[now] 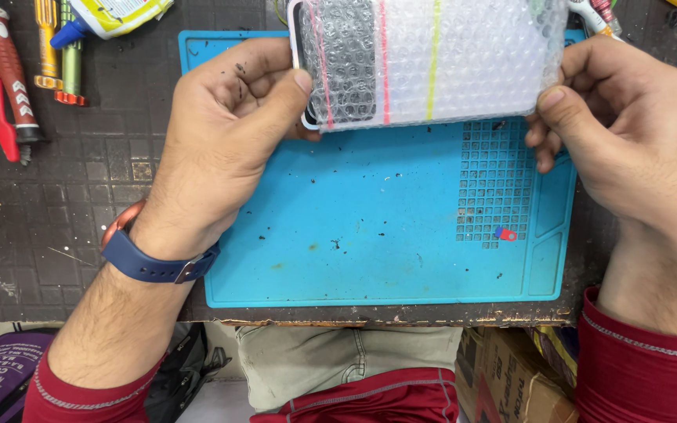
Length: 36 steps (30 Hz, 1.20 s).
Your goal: The person unwraps a smartphone from bubble wrap, removes the rubber bands, pries off the back cover by hand, and uses a screwdriver to unscrew screws from the phone's internal frame while working on a blue silicone mat. They then work around the exposed battery and camera area of the opened device.
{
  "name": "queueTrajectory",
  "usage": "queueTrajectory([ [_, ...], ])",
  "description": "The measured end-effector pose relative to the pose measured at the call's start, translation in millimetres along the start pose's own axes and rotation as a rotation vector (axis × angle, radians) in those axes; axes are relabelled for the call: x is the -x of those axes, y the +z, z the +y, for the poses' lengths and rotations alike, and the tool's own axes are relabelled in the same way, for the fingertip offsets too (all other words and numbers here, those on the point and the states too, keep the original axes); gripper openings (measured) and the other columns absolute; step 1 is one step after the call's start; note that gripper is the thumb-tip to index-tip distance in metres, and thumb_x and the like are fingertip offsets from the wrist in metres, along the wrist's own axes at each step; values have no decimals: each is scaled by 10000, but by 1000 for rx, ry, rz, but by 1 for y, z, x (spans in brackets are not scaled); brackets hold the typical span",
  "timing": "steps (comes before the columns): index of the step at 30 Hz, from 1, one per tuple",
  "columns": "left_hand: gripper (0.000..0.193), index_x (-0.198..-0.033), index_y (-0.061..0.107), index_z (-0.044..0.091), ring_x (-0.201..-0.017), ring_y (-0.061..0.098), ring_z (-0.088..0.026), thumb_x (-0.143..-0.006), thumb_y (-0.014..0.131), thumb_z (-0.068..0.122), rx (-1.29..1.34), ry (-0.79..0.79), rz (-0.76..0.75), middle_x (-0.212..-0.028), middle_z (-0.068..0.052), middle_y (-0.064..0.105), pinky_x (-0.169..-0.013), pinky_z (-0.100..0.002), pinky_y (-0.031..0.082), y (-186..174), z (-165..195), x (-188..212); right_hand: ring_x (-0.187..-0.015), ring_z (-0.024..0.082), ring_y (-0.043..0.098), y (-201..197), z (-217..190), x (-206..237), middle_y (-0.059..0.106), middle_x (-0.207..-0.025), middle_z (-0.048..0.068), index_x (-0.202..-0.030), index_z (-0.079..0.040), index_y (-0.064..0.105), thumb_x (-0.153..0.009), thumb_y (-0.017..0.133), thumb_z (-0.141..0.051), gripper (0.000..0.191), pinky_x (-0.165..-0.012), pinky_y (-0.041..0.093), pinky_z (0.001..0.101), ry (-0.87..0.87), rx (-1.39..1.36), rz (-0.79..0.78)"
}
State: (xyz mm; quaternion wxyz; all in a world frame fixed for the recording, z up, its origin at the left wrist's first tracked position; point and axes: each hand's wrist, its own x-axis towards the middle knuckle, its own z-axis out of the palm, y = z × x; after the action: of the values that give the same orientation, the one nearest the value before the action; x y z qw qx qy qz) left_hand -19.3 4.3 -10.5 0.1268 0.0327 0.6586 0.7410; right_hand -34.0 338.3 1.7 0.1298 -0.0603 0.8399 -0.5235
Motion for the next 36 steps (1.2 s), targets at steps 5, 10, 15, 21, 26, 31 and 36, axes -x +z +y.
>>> queueTrajectory([
  [5, 283, -1333, 633, -46, -1010, 709, -86, -1094, 617, 105, -58, 2, 16, -1147, -70, 747, -891, -265, 615, 5, 16, 3, -781, 114, 645, -14, -10, 7, 645, -911, 79, -1100, 33, 579, -1089, 563, -83, 118, -615, 544, 235, -29, 12, -6],
  [10, 263, -1320, 646, -54, -1031, 722, -98, -1094, 632, 80, -24, 43, 16, -1166, -84, 749, -911, -270, 626, 14, 42, 13, -798, 88, 611, -35, -14, 22, 619, -916, 46, -1109, -21, 559, -1121, 542, -128, 110, -589, 535, 226, -58, -70, 3],
  [15, 243, -1325, 662, -59, -975, 707, -95, -1122, 633, 71, -68, 47, 21, -1126, -89, 756, -870, -261, 601, 19, 56, 17, -783, 75, 563, -51, -13, 37, 600, -937, 45, -1121, -45, 517, -1221, 552, -200, 188, -597, 526, 230, -40, -83, 103],
  [21, 249, -1332, 653, -60, -974, 722, -97, -1118, 632, 66, -39, 58, 17, -1120, -84, 758, -885, -260, 622, 21, 45, 13, -811, 86, 538, -65, 20, 39, 553, -942, 31, -1142, -49, 519, -1268, 535, -286, 269, -580, 516, 242, -54, -57, 179],
  [26, 252, -1345, 639, -78, -970, 720, -100, -1125, 641, 44, -17, 100, 23, -1163, -98, 747, -899, -268, 627, 15, 23, 4, -784, 119, 605, -66, 72, 15, 555, -927, 46, -1214, -24, 525, -1314, 375, -321, 348, -652, 546, 243, -59, 140, 258],
  [31, 244, -1346, 633, -80, -968, 724, -95, -1128, 634, 29, 1, 120, 18, -1120, -99, 748, -920, -271, 633, 10, 8, 0, -799, 146, 669, -65, 96, -3, 582, -922, 70, -1315, -3, 511, -1345, 238, -333, 430, -778, 587, 248, -109, 165, 260],
  [36, 226, -1265, 623, -65, -946, 704, -79, -1064, 614, 37, -40, 88, 38, -1069, -57, 731, -871, -257, 649, 4, 6, -4, -891, 169, 697, -49, 88, -2, 631, -962, 102, -1330, 10, 524, -1332, 265, -358, 450, -873, 632, 276, -185, 255, 291],
])
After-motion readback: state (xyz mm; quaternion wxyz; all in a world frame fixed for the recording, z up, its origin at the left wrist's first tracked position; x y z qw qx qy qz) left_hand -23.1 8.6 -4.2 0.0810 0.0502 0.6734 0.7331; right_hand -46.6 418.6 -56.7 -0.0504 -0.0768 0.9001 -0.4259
